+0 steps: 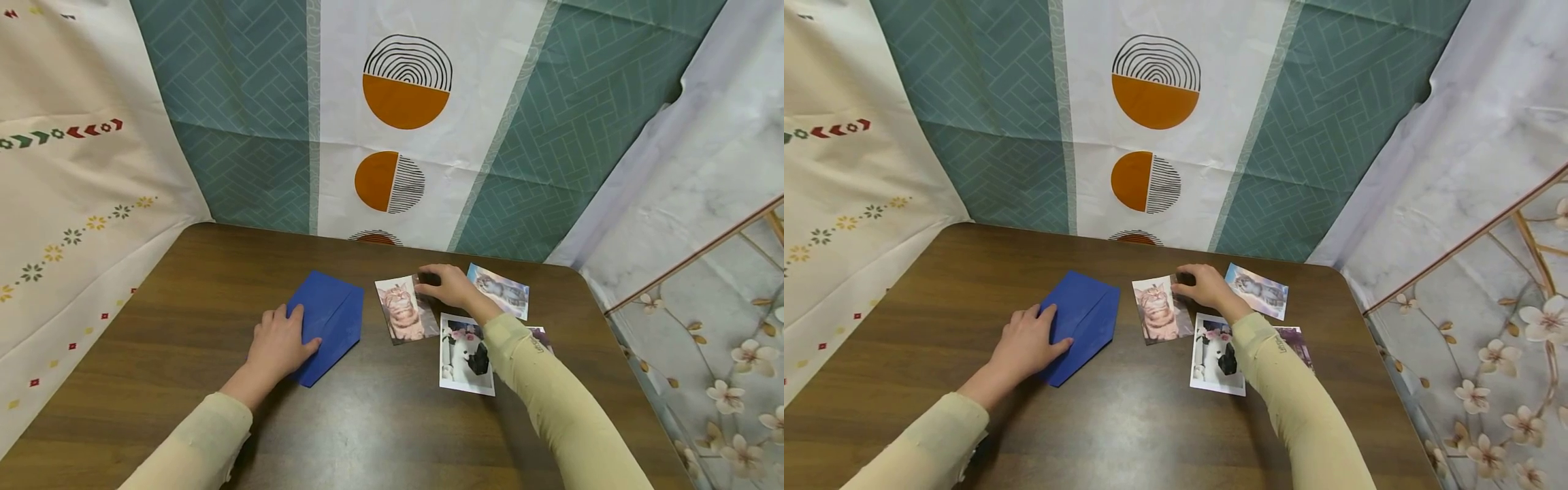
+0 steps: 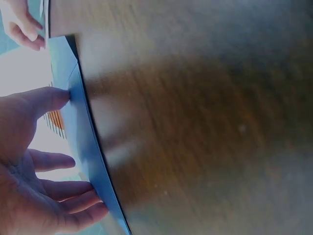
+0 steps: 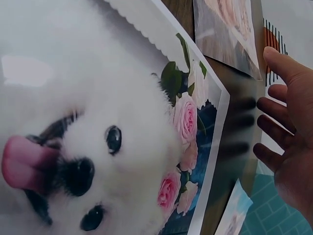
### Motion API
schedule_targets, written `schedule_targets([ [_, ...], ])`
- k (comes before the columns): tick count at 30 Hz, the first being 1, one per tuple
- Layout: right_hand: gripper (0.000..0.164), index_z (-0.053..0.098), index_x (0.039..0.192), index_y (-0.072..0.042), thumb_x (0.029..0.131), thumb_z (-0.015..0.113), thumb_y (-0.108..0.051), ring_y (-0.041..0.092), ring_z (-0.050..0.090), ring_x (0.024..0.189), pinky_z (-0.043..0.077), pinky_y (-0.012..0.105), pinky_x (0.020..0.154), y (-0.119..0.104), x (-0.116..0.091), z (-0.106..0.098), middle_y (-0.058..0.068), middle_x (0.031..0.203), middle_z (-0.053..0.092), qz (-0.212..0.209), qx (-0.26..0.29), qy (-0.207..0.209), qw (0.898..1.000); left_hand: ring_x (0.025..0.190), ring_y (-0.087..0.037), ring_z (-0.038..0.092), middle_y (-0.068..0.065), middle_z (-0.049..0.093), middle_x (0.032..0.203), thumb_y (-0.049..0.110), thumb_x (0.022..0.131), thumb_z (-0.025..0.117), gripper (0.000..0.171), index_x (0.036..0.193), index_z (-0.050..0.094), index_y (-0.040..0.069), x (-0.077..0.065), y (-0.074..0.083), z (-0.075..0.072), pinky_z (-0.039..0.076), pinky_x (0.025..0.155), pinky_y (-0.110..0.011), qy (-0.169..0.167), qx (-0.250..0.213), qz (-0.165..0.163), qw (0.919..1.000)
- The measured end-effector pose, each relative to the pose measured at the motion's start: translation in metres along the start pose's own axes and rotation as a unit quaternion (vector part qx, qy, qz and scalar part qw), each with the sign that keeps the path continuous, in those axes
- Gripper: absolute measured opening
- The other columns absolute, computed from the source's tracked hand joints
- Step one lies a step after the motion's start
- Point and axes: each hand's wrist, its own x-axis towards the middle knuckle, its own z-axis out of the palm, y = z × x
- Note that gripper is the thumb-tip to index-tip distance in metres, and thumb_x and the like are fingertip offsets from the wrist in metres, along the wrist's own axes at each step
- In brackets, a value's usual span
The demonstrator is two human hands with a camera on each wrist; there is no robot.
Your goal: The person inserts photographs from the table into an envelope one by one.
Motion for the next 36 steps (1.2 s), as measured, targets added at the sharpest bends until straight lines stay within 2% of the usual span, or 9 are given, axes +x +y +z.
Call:
schedule_targets([
  [9, 0.061, 0.057, 0.154, -0.006, 0.104, 0.071, -0.039, 0.04, 0.049, 0.147, 0.04, 0.059, 0.118, 0.002, 0.0, 0.001, 0.018, 0.156, 0.057, 0.005, 0.018, 0.003, 1.0, 0.132, -0.064, 0.045, -0.045, 0.049, 0.144, 0.034, 0.092, 0.08, 0.079, 0.151, 0.051, -0.01, 0.002, 0.0, 0.001, 0.044, 0.101, -0.075, 0.004, -0.003, -0.001, 1.0],
  [14, 0.057, 0.059, 0.153, -0.006, 0.105, 0.071, -0.035, 0.04, 0.052, 0.144, 0.042, 0.058, 0.117, 0.001, 0.002, 0.002, 0.018, 0.152, 0.06, 0.0, 0.027, 0.011, 1.0, 0.132, -0.063, 0.046, -0.045, 0.05, 0.142, 0.034, 0.089, 0.082, 0.081, 0.15, 0.051, -0.009, 0.003, 0.0, -0.001, 0.044, 0.099, -0.075, 0.005, -0.019, -0.006, 0.9998],
  [27, 0.044, 0.068, 0.142, -0.005, 0.102, 0.075, -0.022, 0.035, 0.064, 0.13, 0.047, 0.052, 0.112, -0.003, 0.009, 0.008, 0.016, 0.136, 0.071, -0.013, 0.027, 0.035, 0.999, 0.13, -0.063, 0.042, -0.045, 0.045, 0.142, 0.034, 0.083, 0.087, 0.088, 0.152, 0.05, -0.007, 0.01, -0.004, -0.006, 0.04, 0.096, -0.072, 0.003, -0.068, -0.047, 0.9966],
  [36, 0.037, 0.071, 0.134, -0.003, 0.1, 0.077, -0.018, 0.034, 0.066, 0.123, 0.05, 0.051, 0.109, -0.005, 0.012, 0.013, 0.014, 0.127, 0.073, -0.002, 0.044, 0.061, 0.997, 0.129, -0.06, 0.04, -0.041, 0.044, 0.141, 0.031, 0.081, 0.088, 0.085, 0.15, 0.052, -0.006, 0.013, -0.006, -0.005, 0.038, 0.096, -0.07, -0.002, -0.089, -0.057, 0.9944],
])
